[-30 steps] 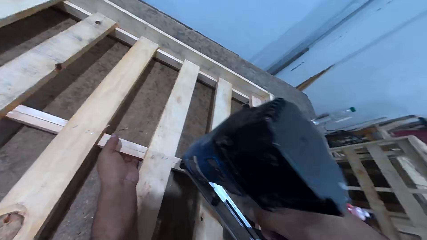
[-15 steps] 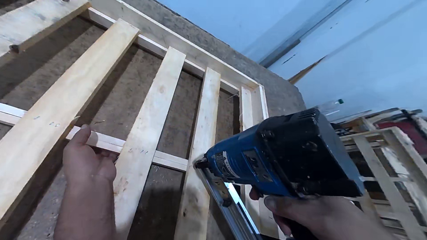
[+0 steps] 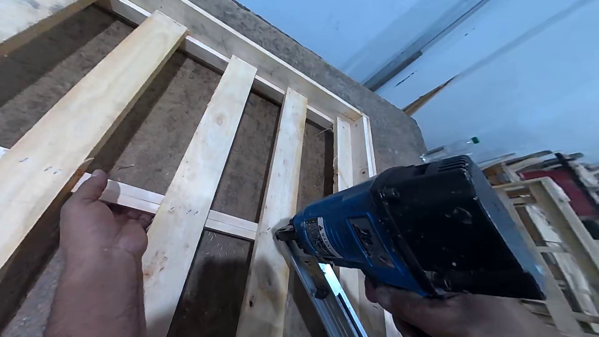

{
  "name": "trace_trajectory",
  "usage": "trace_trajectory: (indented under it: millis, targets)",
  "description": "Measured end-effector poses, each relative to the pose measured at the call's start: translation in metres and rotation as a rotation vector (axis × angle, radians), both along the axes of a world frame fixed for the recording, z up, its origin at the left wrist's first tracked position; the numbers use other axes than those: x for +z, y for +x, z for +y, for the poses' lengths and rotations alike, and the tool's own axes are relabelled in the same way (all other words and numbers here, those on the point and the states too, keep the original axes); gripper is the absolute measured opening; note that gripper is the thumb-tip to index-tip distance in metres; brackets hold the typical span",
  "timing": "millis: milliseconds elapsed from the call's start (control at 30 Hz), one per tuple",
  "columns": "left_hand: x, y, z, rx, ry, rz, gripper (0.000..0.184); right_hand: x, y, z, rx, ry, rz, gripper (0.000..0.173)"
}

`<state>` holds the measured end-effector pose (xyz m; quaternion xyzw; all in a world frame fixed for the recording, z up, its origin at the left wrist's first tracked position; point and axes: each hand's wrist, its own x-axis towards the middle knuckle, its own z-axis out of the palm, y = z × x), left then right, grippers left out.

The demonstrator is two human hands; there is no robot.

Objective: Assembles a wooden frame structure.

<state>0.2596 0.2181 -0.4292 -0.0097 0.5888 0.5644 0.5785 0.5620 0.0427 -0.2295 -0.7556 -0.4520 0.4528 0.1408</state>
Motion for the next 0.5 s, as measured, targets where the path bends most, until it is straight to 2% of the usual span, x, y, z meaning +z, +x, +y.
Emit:
trace_trajectory:
  millis: [167, 333, 433, 500]
  targets:
    - [-0.004, -0.001, 0.000, -0.013, 0.005, -0.004, 0.043, 0.003, -0.002, -0.006, -0.022, -0.041, 0.004, 0.021]
    - [-0.009, 0.000, 0.000, -0.011, 0.029, 0.017, 0.039, 0.001, -0.001, -0.010, -0.087, -0.040, -0.065, 0.017]
    - [-0.014, -0.002, 0.000, -0.027, 0.054, 0.012, 0.040, 0.002, 0.006, -0.011, -0.084, 0.011, 0.006, 0.018]
    - [-0.016, 0.001, 0.000, -0.060, 0.036, 0.040, 0.029, 0.007, 0.013, -0.023, -0.145, 0.025, 0.017, 0.021]
